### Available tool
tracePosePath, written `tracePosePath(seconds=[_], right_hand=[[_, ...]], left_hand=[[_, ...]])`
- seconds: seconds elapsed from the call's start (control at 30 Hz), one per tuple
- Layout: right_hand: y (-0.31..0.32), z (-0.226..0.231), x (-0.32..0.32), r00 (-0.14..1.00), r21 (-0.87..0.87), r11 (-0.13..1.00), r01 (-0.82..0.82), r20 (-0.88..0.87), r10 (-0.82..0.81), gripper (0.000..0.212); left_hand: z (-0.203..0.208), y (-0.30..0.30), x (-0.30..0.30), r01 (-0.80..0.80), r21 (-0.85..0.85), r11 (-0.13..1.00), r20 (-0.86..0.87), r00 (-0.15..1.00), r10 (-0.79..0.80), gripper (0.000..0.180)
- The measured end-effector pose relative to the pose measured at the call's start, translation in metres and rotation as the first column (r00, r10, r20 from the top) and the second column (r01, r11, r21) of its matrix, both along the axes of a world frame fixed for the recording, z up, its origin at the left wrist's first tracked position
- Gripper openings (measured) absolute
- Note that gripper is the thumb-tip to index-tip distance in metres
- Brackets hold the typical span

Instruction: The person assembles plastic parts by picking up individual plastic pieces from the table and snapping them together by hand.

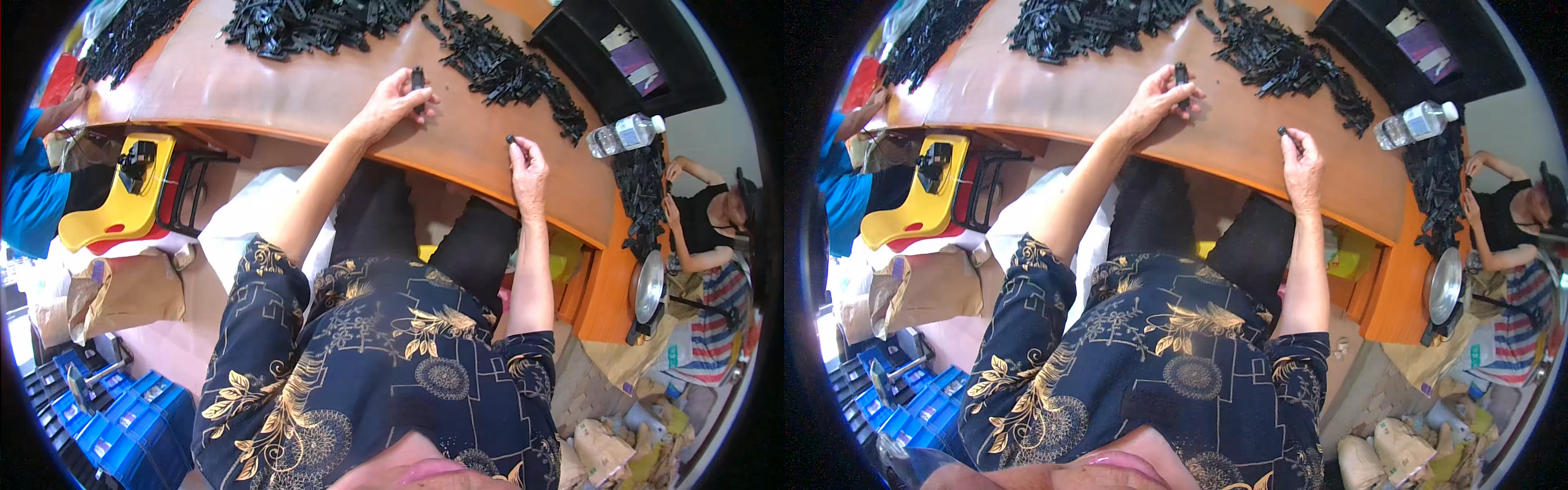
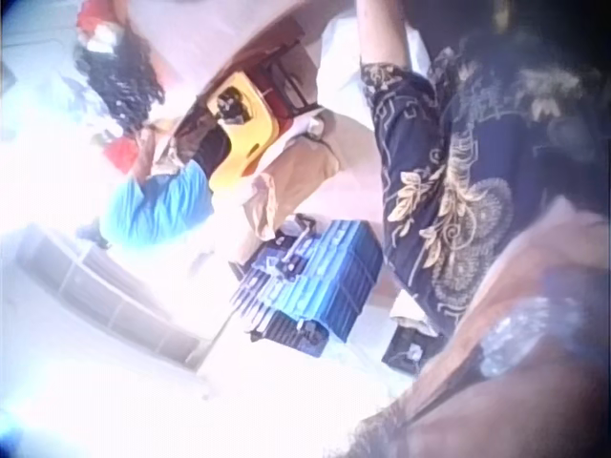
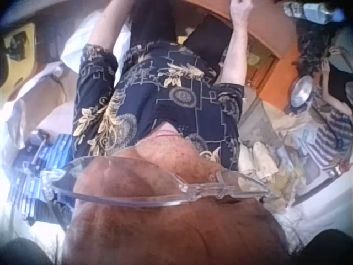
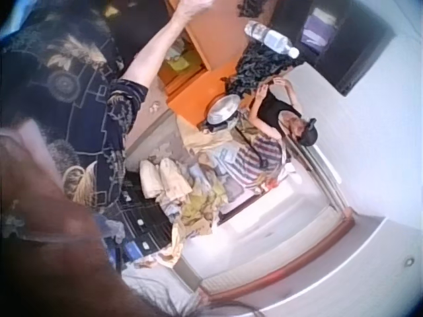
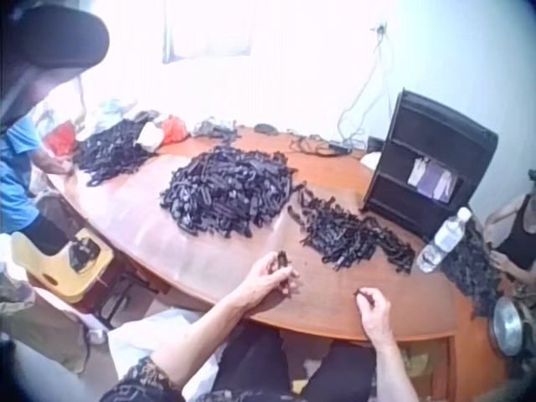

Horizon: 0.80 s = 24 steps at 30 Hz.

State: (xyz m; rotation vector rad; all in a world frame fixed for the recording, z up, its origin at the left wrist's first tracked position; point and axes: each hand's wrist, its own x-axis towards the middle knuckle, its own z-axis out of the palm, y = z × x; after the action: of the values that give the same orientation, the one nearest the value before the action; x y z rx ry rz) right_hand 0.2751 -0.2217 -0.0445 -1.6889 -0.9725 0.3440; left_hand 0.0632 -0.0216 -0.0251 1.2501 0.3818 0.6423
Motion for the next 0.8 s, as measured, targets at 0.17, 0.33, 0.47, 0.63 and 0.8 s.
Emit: tracePosePath(seconds=[0.17,0.33,0.47,0.63,0.8], right_hand=[[-0.006,-0.001,-0.001,0.996,0.076,0.997,0.022,0.086,-0.028,0.016],[0.008,0.001,-0.015,0.985,0.016,0.998,0.064,0.161,-0.066,0.018],[0.006,0.007,-0.011,0.979,0.079,0.994,0.07,0.188,-0.083,0.016],[-0.004,0.021,-0.012,0.974,0.035,0.995,0.093,0.206,-0.098,0.014],[-0.006,0.026,-0.017,0.979,0.039,0.995,0.093,0.18,-0.099,0.013]], left_hand=[[0.004,-0.011,0.011,-0.009,-0.121,0.993,0.017,1.0,0.011,0.019],[0.02,-0.014,-0.008,-0.069,-0.11,0.992,0.023,0.997,0.072,0.011],[0.0,0.001,0.001,-0.048,-0.046,0.998,-0.012,0.999,0.048,0.023],[0.001,-0.003,0.005,-0.059,-0.046,0.997,-0.014,0.998,0.058,0.025],[0.001,-0.004,0.003,-0.075,-0.021,0.997,-0.041,0.996,0.074,0.024]])
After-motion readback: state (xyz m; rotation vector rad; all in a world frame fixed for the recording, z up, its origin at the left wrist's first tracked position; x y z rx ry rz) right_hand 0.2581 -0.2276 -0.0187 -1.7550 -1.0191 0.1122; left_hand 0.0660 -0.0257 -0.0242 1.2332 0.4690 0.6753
